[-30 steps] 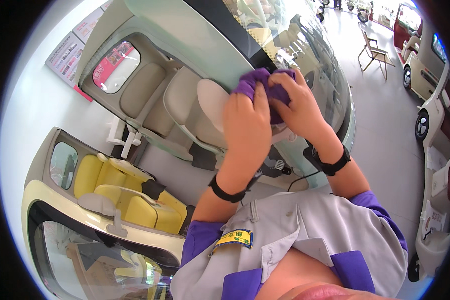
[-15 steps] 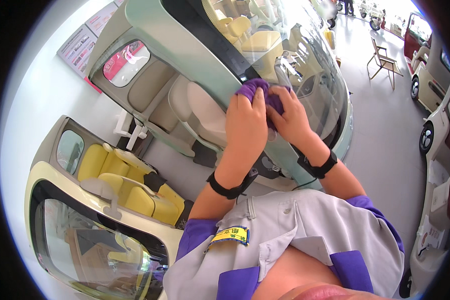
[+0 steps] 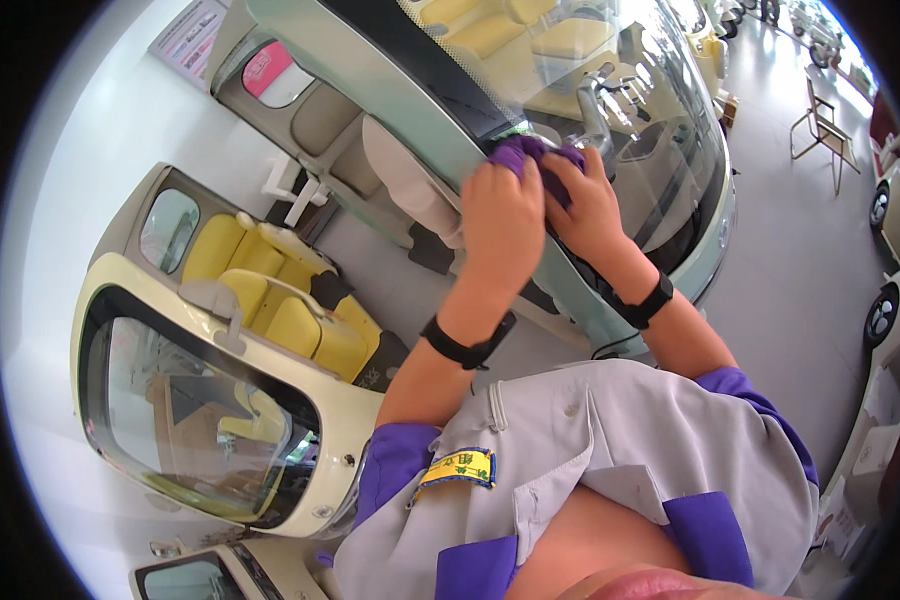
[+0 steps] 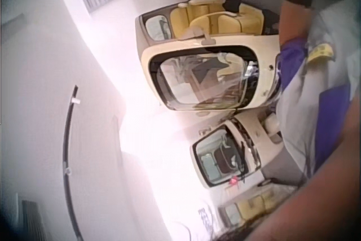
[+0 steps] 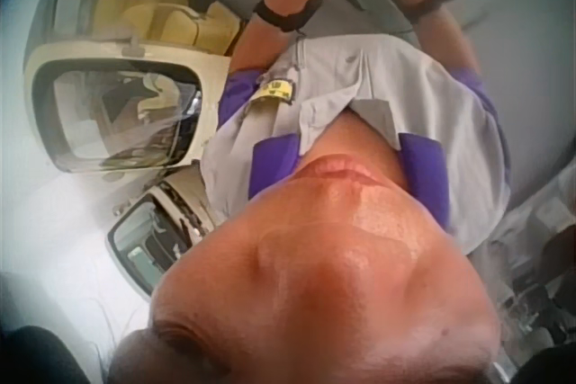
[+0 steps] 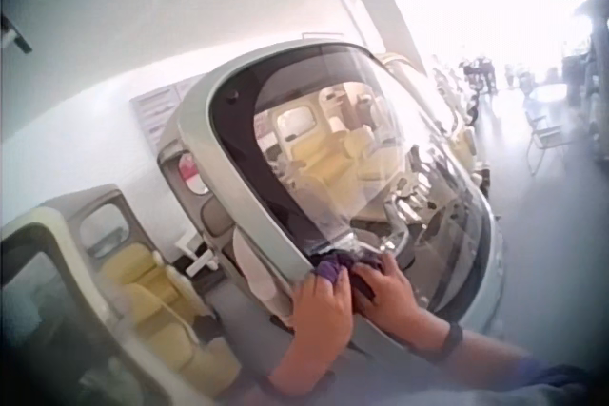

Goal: Cleaning the handlebars, mirror, and front body of a small electric scooter using a purple cloth.

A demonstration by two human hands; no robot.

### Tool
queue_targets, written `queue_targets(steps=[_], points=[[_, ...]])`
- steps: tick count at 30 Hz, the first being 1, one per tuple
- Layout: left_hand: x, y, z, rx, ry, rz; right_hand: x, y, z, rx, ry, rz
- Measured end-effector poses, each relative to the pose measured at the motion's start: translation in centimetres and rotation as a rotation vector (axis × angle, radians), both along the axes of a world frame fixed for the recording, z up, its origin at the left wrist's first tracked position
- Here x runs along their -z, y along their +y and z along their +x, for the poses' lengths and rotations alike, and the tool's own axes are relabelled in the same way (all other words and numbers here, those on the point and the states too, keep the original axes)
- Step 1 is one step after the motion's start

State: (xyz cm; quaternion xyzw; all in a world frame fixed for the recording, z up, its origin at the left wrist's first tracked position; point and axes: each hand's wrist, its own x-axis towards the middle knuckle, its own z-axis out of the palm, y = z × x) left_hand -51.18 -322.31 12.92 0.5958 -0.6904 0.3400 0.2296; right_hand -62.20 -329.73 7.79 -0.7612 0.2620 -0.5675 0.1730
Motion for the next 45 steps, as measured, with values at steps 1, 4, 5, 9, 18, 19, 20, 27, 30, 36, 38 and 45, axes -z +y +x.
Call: queue_targets(steps=[1, 4, 5, 9, 18, 19, 20, 27, 30, 36, 38, 45], points=[[1.1, 0.3, -1.1, -0.023, -0.060, 0.032, 1.8, -0.2, -0.5, 0.004, 0.012, -0.010], [6.2, 1.0, -3.7, -0.119, -0.217, 0.040, 7.0, -0.1, -1.8, -0.001, 0.030, -0.050], [7.5, 1.2, -4.0, -0.133, -0.217, 0.047, 7.9, 0.4, -2.2, -0.005, 0.029, -0.045], [8.5, 1.5, -5.0, 0.007, 0.391, 0.063, 7.5, 1.0, -3.0, -0.051, 0.049, 0.017], [5.9, -2.2, -4.9, 0.018, 0.152, -0.242, 0.0, -3.2, -2.6, 0.005, -0.006, -0.242], [7.3, -2.1, -4.9, 0.038, 0.150, -0.232, 1.4, -3.1, -2.9, -0.016, 0.017, -0.197], [8.9, -1.9, -4.7, 0.051, 0.153, -0.222, 3.1, -2.9, -3.4, -0.016, 0.024, -0.195], [16.4, 1.4, -6.7, 0.467, 1.081, 0.109, 11.4, 0.3, -7.0, -0.059, 0.232, -0.143], [15.0, 0.9, -5.0, 0.270, 0.465, -0.228, 8.0, -0.2, -5.6, -0.141, 0.234, -0.134], [15.8, 0.8, -2.0, 0.082, 0.447, -0.326, 5.2, -0.6, -2.7, -0.174, 0.169, -0.272], [19.0, 1.1, -2.1, 0.074, 0.509, -0.302, 7.4, 0.1, -3.1, -0.170, 0.244, -0.323], [25.2, 4.1, -2.8, 0.130, 0.729, 0.016, 15.5, 2.2, -4.8, -0.233, 0.476, -0.424]])
